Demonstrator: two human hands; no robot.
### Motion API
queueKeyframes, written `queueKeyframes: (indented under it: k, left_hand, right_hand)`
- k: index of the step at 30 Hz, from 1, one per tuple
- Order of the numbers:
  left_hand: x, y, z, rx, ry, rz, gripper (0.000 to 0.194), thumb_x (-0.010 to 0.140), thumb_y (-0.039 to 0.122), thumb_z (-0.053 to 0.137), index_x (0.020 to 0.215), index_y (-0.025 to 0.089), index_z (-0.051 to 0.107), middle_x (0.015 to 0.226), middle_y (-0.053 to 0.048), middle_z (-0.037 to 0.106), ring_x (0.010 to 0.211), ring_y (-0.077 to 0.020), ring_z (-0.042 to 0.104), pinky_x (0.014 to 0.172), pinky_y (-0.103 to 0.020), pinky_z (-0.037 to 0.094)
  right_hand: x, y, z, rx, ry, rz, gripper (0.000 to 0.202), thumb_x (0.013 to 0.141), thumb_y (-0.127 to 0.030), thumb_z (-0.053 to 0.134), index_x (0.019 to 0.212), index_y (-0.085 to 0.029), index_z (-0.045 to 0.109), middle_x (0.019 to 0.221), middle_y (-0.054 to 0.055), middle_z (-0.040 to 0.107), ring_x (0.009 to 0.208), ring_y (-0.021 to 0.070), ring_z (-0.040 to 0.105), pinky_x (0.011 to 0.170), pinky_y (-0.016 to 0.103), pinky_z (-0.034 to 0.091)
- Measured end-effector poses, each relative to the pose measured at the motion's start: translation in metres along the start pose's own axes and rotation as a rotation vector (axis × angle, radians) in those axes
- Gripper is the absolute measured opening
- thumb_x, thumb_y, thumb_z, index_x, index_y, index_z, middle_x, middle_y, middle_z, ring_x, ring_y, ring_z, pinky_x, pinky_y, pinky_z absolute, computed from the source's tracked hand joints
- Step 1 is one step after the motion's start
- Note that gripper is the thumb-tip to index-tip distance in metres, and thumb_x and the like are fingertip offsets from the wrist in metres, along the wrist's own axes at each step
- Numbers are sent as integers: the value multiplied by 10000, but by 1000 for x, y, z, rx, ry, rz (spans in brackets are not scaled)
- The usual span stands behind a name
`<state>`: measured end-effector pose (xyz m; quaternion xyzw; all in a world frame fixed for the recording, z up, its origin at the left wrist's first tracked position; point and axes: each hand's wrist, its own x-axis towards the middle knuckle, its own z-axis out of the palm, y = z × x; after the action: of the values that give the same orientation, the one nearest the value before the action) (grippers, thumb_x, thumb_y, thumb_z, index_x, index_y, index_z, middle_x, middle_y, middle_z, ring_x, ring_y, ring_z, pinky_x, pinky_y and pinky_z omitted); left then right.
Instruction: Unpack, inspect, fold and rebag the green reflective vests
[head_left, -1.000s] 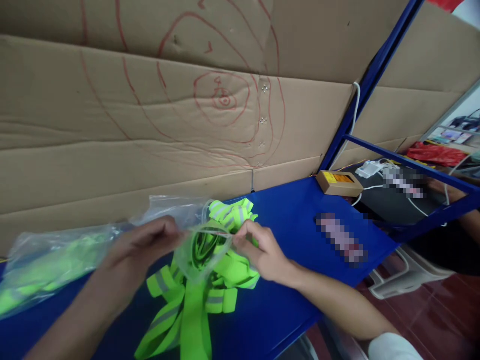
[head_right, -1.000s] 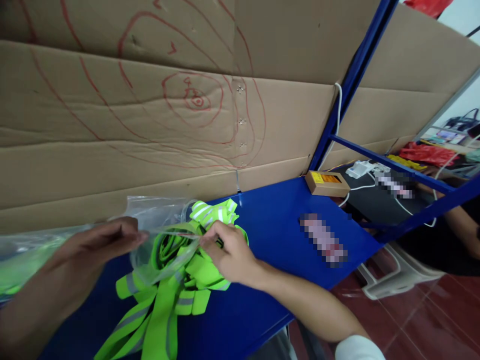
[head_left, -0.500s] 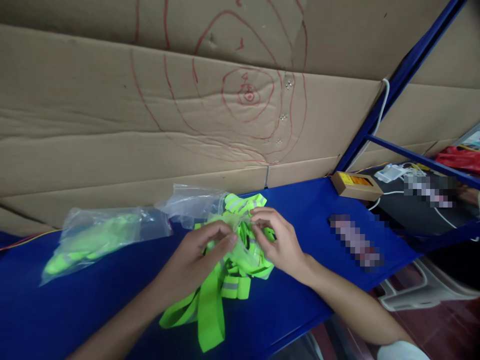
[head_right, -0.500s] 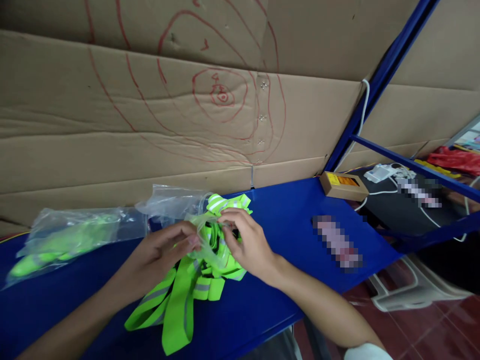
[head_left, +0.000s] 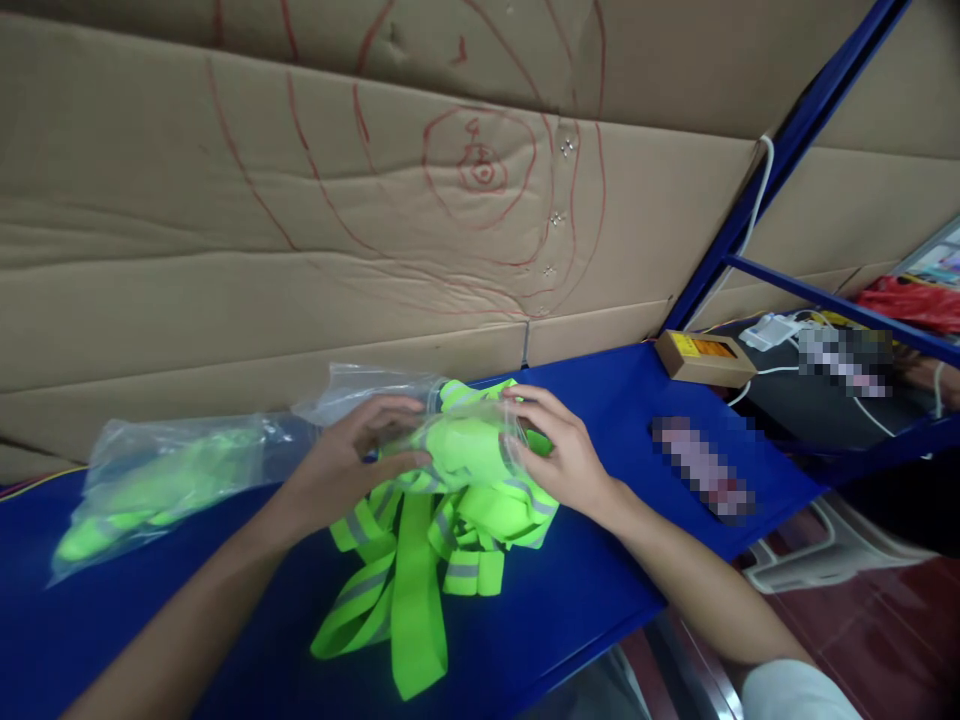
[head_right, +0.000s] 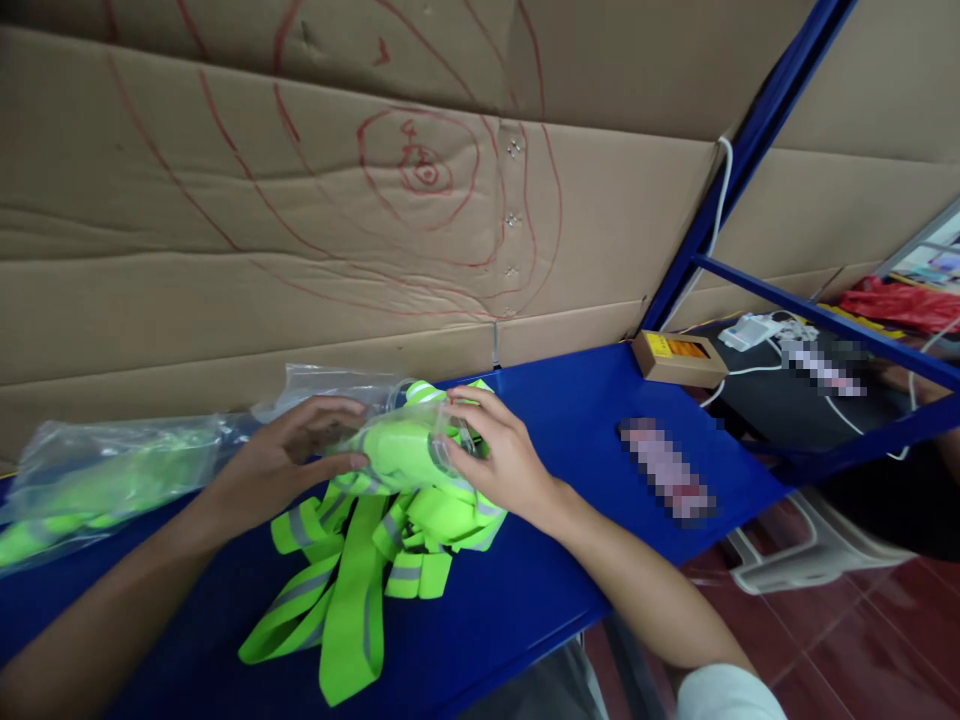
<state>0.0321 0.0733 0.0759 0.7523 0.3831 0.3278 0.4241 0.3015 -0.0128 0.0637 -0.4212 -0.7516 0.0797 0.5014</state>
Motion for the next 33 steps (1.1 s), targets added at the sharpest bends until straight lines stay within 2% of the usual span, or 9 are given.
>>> queueKeyframes:
  k: [3,6,10,14,16,22,26,29,33]
  left_hand:
    - [-2,2,3,-6,147,124,473,715,462,901,1075,242,687,1092,-34,736,1027,-211,698,883,-299,559]
    - [-8,4,9,-29,262,212,378,752,397,887,1051,252,707,1049,-9,734,973,-167,688,827,-241,536]
    - [-15,8,13,-68,371,231,281,838,337,819,1091,279,713,1078,3,707,962,-124,661,784,-185,504]
    - [-18,9,15,-133,159,262,693,713,304,911,1337,347,612,1329,-26,634,1213,-189,612,903,-225,543]
    - [-17,8,16,-101,90,260,859,660,274,941,1419,368,550,1429,-33,585,1313,-212,571,960,-245,549]
    - [-13,5,24,-111,226,281,764,664,259,934,1347,357,607,1356,-13,641,1234,-164,630,941,-190,560]
    - [-19,11,25,-49,182,283,747,687,311,922,1362,362,607,1336,-10,655,1202,-183,657,930,-226,587]
    - [-21,21,21,72,148,301,700,701,393,915,1343,351,638,1291,-12,684,1185,-227,678,909,-286,614]
    - [-29,32,9,205,139,275,561,719,495,884,1231,326,727,1033,-2,757,853,-199,728,625,-250,606]
  right_hand:
    - [1,6,-5,-35,-154,30,530,933,-354,704,1420,-176,596,1543,190,506,1451,286,504,1190,482,461]
    - [1,5,-5,-9,-242,18,541,916,-363,728,1408,-175,607,1507,177,547,1445,276,515,1192,459,463]
    - [-2,-5,0,16,-132,-26,411,928,-321,701,1310,-183,636,1434,153,617,1364,242,594,1151,426,507]
    - [-3,-4,-3,-31,9,-5,302,956,-266,629,1243,-174,628,1423,174,619,1360,252,595,1126,445,524]
    - [-1,1,-7,-31,-8,-7,315,961,-279,622,1260,-178,620,1405,169,625,1337,254,608,1121,450,526]
    - [1,15,-5,-3,-289,-35,680,915,-331,716,1501,-108,453,1573,237,422,1526,301,383,1242,468,402]
    - [2,21,-1,139,-249,-102,619,930,-355,711,1482,-208,472,1493,145,548,1452,247,471,1235,452,407]
    - [4,20,0,204,-137,-119,527,911,-342,738,1388,-201,567,1404,146,620,1344,244,575,1168,437,470]
    - [6,14,-2,309,-44,-79,413,849,-218,757,1254,-190,679,1271,127,693,1206,240,659,1064,406,533]
